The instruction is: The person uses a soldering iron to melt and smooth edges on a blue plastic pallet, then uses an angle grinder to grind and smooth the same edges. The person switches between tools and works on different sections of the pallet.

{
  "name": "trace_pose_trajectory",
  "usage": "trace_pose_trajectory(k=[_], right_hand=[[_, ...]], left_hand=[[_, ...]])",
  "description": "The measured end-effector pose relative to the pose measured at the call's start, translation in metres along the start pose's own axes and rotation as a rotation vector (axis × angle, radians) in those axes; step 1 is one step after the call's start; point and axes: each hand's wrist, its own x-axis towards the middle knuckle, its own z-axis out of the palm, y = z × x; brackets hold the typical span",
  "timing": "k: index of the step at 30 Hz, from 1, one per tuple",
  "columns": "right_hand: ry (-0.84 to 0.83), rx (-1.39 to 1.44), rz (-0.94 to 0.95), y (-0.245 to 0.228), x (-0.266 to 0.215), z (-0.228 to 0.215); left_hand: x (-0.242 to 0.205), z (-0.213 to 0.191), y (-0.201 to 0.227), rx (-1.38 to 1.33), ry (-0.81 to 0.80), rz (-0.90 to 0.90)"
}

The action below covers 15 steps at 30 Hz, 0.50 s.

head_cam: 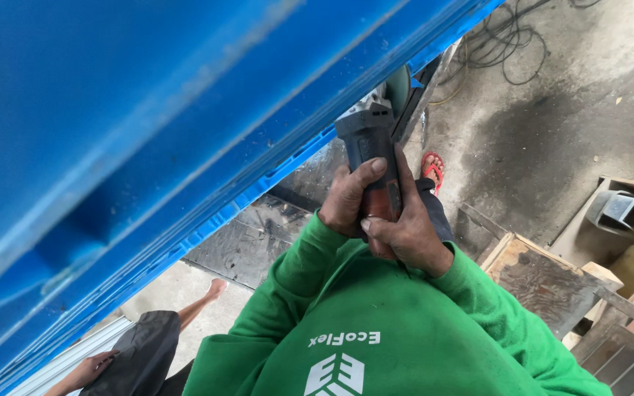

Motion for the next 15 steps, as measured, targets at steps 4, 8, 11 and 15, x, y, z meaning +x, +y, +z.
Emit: trace_pose_trajectory(k=[4, 8, 11, 15], right_hand=[[-0.034, 0.033, 0.0, -0.01, -0.01, 0.002], [-0.109, -0.023, 0.045, -0.011, 0.003, 0.001], [-0.036, -0.134, 0.123, -0.002, 0.021, 0.002], [-0.077, -0.12, -0.101, 0.005, 0.035, 0.007]], left_hand=[[-0.007, 0.005, -0.009, 0.003, 0.007, 0.084], [-0.007, -0.003, -0.008, 0.007, 0.044, 0.132], [0.004, -0.018, -0.001, 0.023, 0.023, 0.138], [0.02, -0.032, 0.004, -0.154, 0.009, 0.028]])
